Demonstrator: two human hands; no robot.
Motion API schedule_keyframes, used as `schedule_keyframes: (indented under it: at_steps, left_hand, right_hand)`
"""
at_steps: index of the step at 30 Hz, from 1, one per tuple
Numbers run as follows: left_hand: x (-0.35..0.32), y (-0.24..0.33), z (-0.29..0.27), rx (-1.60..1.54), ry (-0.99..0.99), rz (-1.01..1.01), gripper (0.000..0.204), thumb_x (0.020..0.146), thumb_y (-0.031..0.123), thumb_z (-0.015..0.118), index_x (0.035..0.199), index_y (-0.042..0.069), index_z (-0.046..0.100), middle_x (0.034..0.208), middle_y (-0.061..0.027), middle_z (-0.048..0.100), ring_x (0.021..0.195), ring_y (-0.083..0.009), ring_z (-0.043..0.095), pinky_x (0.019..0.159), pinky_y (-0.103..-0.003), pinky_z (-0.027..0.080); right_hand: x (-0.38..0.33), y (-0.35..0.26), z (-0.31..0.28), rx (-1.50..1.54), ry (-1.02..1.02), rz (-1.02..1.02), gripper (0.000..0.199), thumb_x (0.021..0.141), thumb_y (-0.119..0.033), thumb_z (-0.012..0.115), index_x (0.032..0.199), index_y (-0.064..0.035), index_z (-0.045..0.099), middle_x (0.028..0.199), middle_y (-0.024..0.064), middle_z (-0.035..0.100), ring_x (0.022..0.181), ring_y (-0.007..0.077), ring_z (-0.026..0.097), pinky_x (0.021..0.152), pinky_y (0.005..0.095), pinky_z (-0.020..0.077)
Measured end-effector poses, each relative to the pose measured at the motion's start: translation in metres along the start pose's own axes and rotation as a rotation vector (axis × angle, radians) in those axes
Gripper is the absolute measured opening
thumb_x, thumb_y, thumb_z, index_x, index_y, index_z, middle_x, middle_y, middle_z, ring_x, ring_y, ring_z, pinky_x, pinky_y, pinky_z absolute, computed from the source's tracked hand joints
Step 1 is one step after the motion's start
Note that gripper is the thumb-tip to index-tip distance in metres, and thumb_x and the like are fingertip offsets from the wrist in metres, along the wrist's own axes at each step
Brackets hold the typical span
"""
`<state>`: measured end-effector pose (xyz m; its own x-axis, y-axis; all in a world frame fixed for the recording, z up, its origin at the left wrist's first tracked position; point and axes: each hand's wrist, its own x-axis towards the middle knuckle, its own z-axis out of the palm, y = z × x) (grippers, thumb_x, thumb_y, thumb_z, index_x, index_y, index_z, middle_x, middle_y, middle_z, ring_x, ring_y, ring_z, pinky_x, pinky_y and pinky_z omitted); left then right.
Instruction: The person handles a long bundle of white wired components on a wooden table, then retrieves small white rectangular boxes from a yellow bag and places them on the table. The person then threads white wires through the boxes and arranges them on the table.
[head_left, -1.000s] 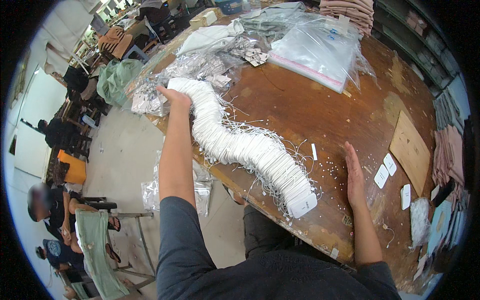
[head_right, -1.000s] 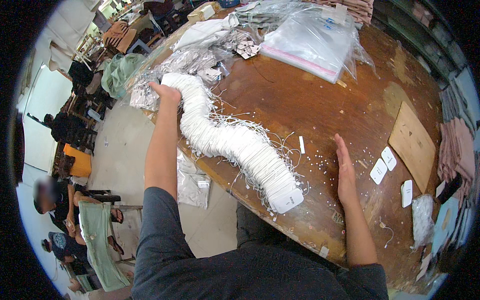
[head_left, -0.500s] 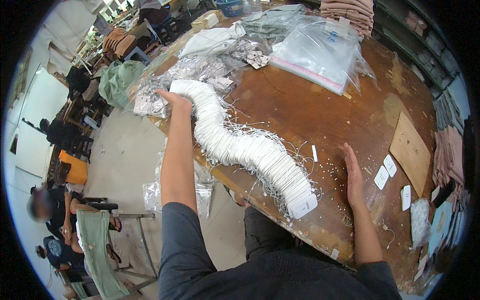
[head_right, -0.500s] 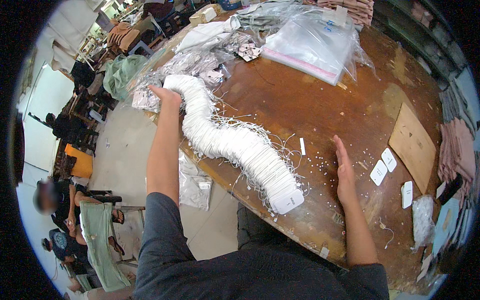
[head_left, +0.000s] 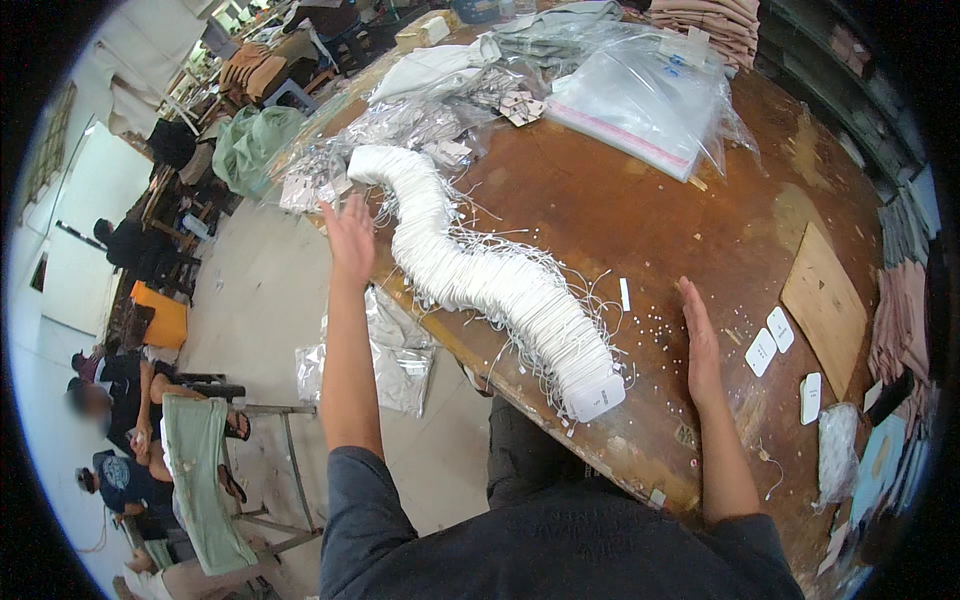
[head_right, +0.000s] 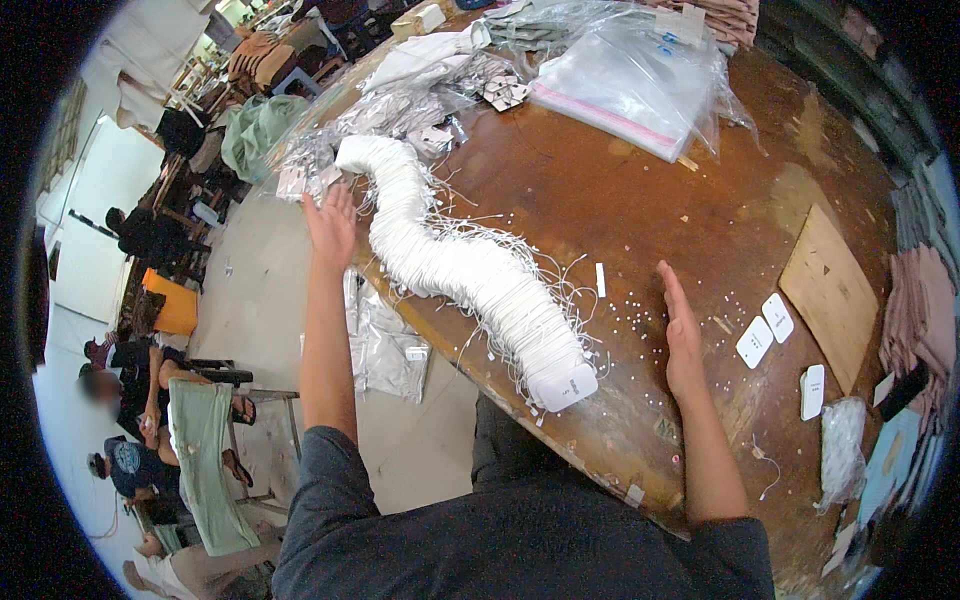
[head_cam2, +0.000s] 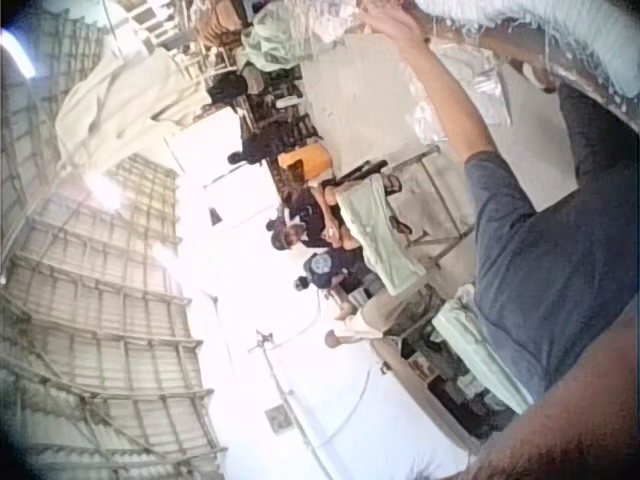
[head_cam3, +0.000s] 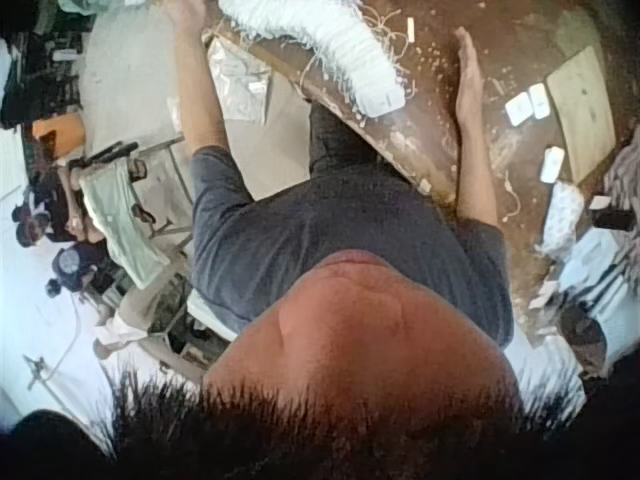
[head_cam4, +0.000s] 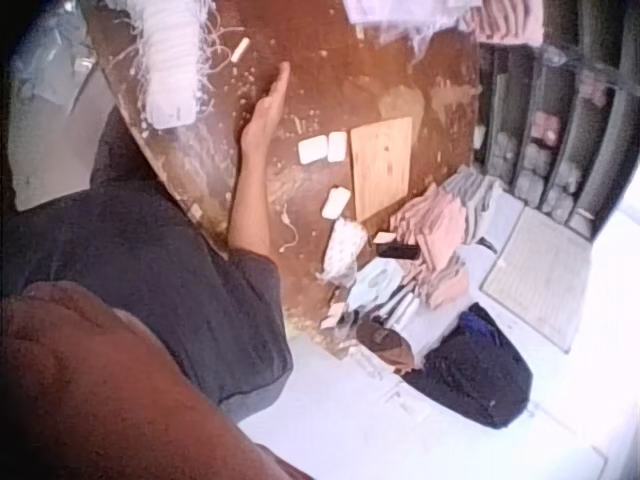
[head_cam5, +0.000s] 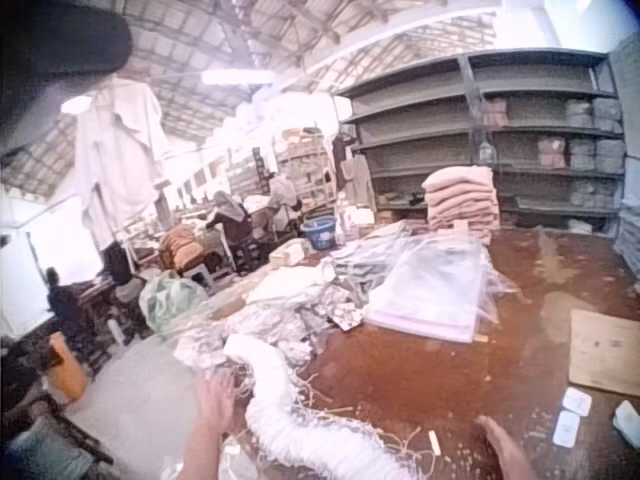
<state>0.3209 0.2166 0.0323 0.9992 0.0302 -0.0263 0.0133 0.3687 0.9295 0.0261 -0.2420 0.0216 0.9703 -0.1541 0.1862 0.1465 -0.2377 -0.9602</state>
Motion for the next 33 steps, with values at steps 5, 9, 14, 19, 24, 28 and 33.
schedule_keyframes:
  at_steps: [5, 9, 14, 19, 24, 28, 33]
  left_hand:
    - [-0.043, -0.015, 0.021, 0.14, -0.204, -0.02, 0.103, 0.094, 0.075, 0.015, 0.152, -0.009, 0.003, 0.162, -0.0209, 0.0, 0.151, -0.0281, 0.003, 0.121, -0.037, 0.001]
    - [-0.045, -0.021, 0.036, 0.267, -0.234, -0.023, 0.103, 0.094, 0.075, 0.013, 0.15, -0.012, 0.005, 0.161, -0.0227, 0.006, 0.151, -0.0278, 0.007, 0.121, -0.034, 0.006]
    - [-0.045, -0.019, 0.031, 0.226, -0.295, -0.072, 0.102, 0.094, 0.074, 0.011, 0.151, -0.011, 0.01, 0.161, -0.0213, 0.014, 0.149, -0.0268, 0.014, 0.12, -0.035, 0.009]
    - [-0.045, -0.023, 0.033, 0.141, -0.327, -0.103, 0.101, 0.095, 0.073, 0.011, 0.151, -0.011, 0.009, 0.161, -0.021, 0.014, 0.149, -0.0277, 0.017, 0.12, -0.034, 0.009]
    - [-0.048, -0.027, 0.035, 0.139, -0.164, -0.01, 0.1, 0.095, 0.073, 0.012, 0.151, -0.01, 0.009, 0.161, -0.0195, 0.013, 0.149, -0.027, 0.016, 0.121, -0.035, 0.009]
    - [-0.052, -0.031, 0.038, 0.136, -0.224, -0.02, 0.099, 0.095, 0.073, 0.012, 0.152, -0.009, 0.007, 0.162, -0.0194, 0.01, 0.15, -0.0272, 0.012, 0.121, -0.035, 0.008]
    - [-0.054, -0.03, 0.046, 0.138, -0.043, 0.077, 0.097, 0.096, 0.072, 0.012, 0.153, -0.007, 0.005, 0.163, -0.0181, 0.004, 0.151, -0.0263, 0.008, 0.121, -0.036, 0.007]
  right_hand:
    - [0.001, 0.002, -0.001, -0.024, -0.01, -0.018, 0.089, 0.096, -0.069, 0.029, 0.153, -0.001, 0.024, 0.159, 0.0137, 0.026, 0.149, 0.0265, 0.02, 0.122, 0.0425, 0.0111]
    - [-0.001, 0.004, 0.001, -0.025, 0.016, -0.027, 0.087, 0.096, -0.068, 0.031, 0.152, -0.0009, 0.028, 0.157, 0.0151, 0.03, 0.148, 0.028, 0.022, 0.121, 0.0426, 0.0137]
    - [-0.001, 0.006, 0.001, -0.052, 0.023, -0.048, 0.085, 0.097, -0.066, 0.032, 0.151, -0.0006, 0.031, 0.157, 0.0159, 0.031, 0.148, 0.0291, 0.023, 0.12, 0.0431, 0.0154]
    - [-0.001, 0.009, 0.001, -0.059, 0.019, -0.069, 0.083, 0.097, -0.064, 0.033, 0.15, -0.0004, 0.032, 0.156, 0.0164, 0.031, 0.148, 0.0295, 0.023, 0.12, 0.0426, 0.0153]
    - [-0.001, 0.012, 0.001, -0.052, 0.017, -0.079, 0.079, 0.099, -0.061, 0.034, 0.15, -0.0006, 0.032, 0.157, 0.0158, 0.031, 0.147, 0.0297, 0.023, 0.12, 0.0411, 0.0152]
    - [-0.002, 0.013, 0.001, -0.081, 0.016, -0.089, 0.077, 0.1, -0.059, 0.034, 0.15, -0.0007, 0.032, 0.157, 0.0155, 0.032, 0.148, 0.0295, 0.023, 0.12, 0.0402, 0.0149]
    - [-0.001, 0.014, 0.001, -0.11, 0.012, -0.094, 0.082, 0.098, -0.063, 0.033, 0.15, -0.0005, 0.031, 0.156, 0.0163, 0.032, 0.147, 0.0293, 0.024, 0.12, 0.0418, 0.0147]
